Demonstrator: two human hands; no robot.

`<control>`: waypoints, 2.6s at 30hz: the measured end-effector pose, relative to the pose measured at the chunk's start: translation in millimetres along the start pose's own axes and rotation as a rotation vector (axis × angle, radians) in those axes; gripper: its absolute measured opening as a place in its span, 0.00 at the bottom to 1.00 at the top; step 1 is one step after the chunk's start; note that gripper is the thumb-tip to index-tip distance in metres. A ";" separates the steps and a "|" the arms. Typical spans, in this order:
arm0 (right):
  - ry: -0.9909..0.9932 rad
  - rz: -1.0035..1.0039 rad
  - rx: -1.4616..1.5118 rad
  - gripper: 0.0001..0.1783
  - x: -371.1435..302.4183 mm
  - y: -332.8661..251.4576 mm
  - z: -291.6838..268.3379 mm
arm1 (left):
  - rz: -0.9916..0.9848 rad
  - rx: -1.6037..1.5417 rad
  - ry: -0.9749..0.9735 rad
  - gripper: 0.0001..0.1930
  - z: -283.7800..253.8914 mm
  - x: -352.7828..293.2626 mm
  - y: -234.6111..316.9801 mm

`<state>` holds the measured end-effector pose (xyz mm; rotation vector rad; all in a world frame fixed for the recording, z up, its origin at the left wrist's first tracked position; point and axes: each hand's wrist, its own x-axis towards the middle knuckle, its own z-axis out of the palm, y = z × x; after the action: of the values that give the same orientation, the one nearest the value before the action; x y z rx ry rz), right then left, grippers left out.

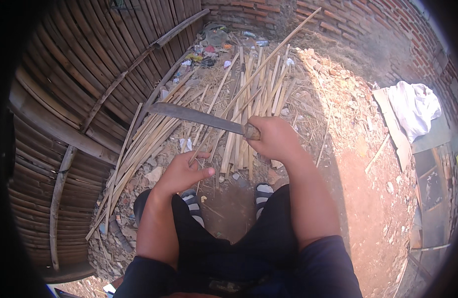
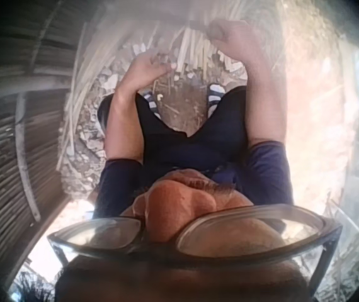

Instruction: The person uses a large knife to shave and smooth several thin strips of bamboo while sitting on the ground in an outdoor workshop area.

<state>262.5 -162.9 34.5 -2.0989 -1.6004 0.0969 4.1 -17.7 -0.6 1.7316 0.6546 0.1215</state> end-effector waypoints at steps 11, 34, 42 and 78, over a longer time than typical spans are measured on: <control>0.237 0.247 0.059 0.16 5.1 34.1 -24.9 | -0.036 -0.225 -0.234 0.30 -3.1 -5.2 0.8; -0.210 -0.089 0.025 0.15 2.2 -13.6 6.5 | -0.054 -0.320 -0.226 0.27 8.0 -1.5 1.1; -0.088 0.066 0.181 0.13 12.7 18.8 -0.7 | -0.037 -0.215 -0.130 0.26 9.2 -3.8 8.1; 0.064 0.191 0.163 0.17 13.8 28.7 1.6 | 0.005 0.082 0.088 0.33 16.7 3.2 -3.5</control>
<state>291.6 -155.0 24.2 -2.1001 -1.3067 0.2149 12.5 -30.2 -9.3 1.8152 0.7284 0.1777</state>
